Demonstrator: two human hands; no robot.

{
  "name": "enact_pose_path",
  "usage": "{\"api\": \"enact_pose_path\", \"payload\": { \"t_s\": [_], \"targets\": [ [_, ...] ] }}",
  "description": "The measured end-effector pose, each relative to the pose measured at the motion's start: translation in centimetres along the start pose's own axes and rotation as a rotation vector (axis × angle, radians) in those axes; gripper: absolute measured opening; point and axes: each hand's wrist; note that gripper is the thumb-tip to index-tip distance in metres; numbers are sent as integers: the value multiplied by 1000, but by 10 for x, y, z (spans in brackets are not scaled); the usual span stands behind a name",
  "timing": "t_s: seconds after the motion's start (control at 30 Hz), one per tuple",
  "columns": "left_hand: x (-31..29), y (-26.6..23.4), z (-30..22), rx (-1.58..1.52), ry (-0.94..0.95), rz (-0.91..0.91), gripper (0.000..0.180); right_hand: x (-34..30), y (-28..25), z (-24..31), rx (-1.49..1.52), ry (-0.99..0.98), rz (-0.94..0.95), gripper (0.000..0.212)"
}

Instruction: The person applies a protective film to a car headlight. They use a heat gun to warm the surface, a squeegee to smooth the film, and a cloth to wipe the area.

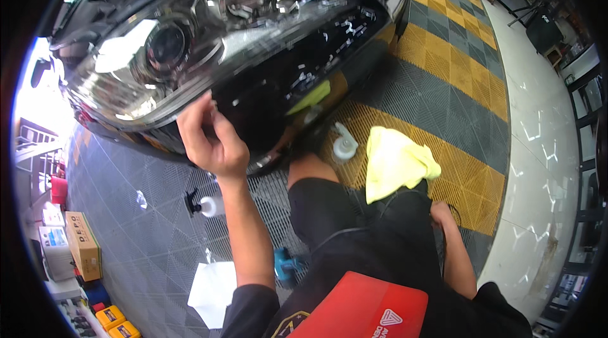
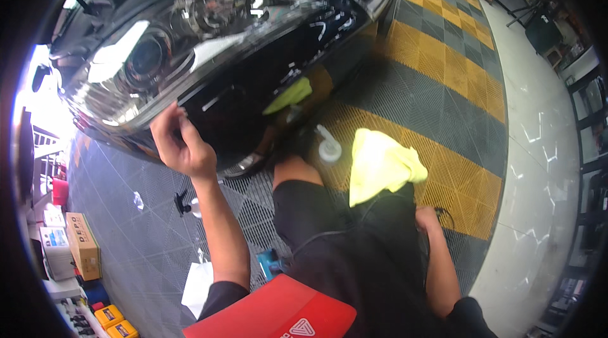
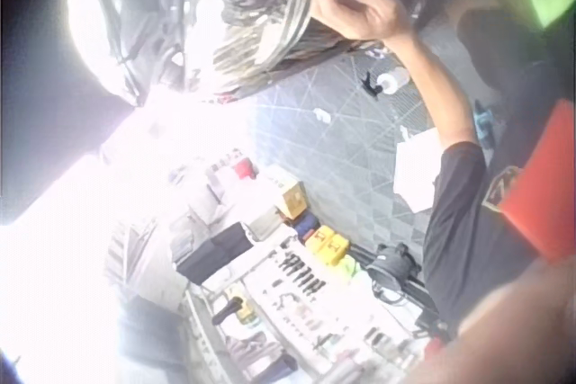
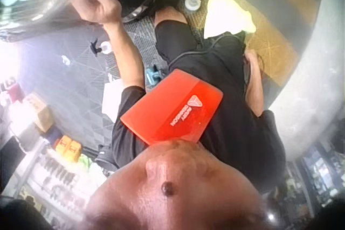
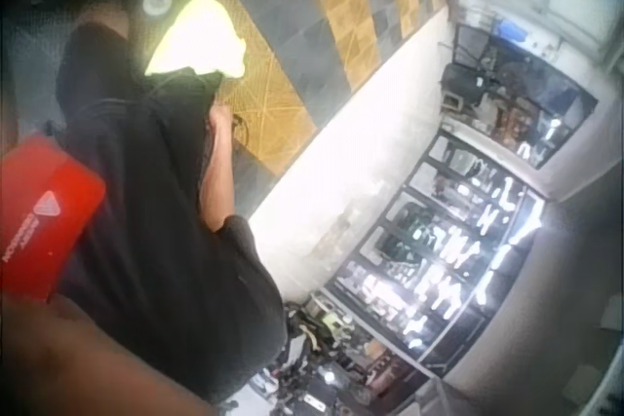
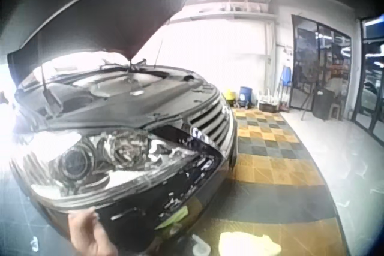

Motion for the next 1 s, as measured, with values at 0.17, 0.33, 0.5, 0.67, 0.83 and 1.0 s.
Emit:
{"api": "enact_pose_path", "payload": {
  "t_s": [0.17, 0.33, 0.5, 0.67, 0.83, 1.0],
  "targets": [
    [0, 1, 3, 3, -57, -35, 23, 58, 16, -44, -85, -224, -116, 24],
    [0, -3, 6, -57, -40, -89, 23, 69, 16, -51, -413, -322, -360, 24],
    [1, -1, 7, -82, -40, -84, 24, 89, 28, -85, 241, -248, -324, 19],
    [-1, -4, 8, -57, -2, -94, 25, 73, 35, -60, -89, -362, -346, 19],
    [-3, -8, 11, -41, 2, -100, 26, 17, 9, -23, -442, -452, -401, 18],
    [-1, -4, 9, -84, -22, -98, 26, -30, -16, -11, -357, -458, -311, 14]
  ]
}}
Point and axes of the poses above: each hand's wrist, its own x-axis towards the middle knuckle, its own y-axis out of the palm, z = x × y, and after that the axes turned 10 degrees about -x, right-handed
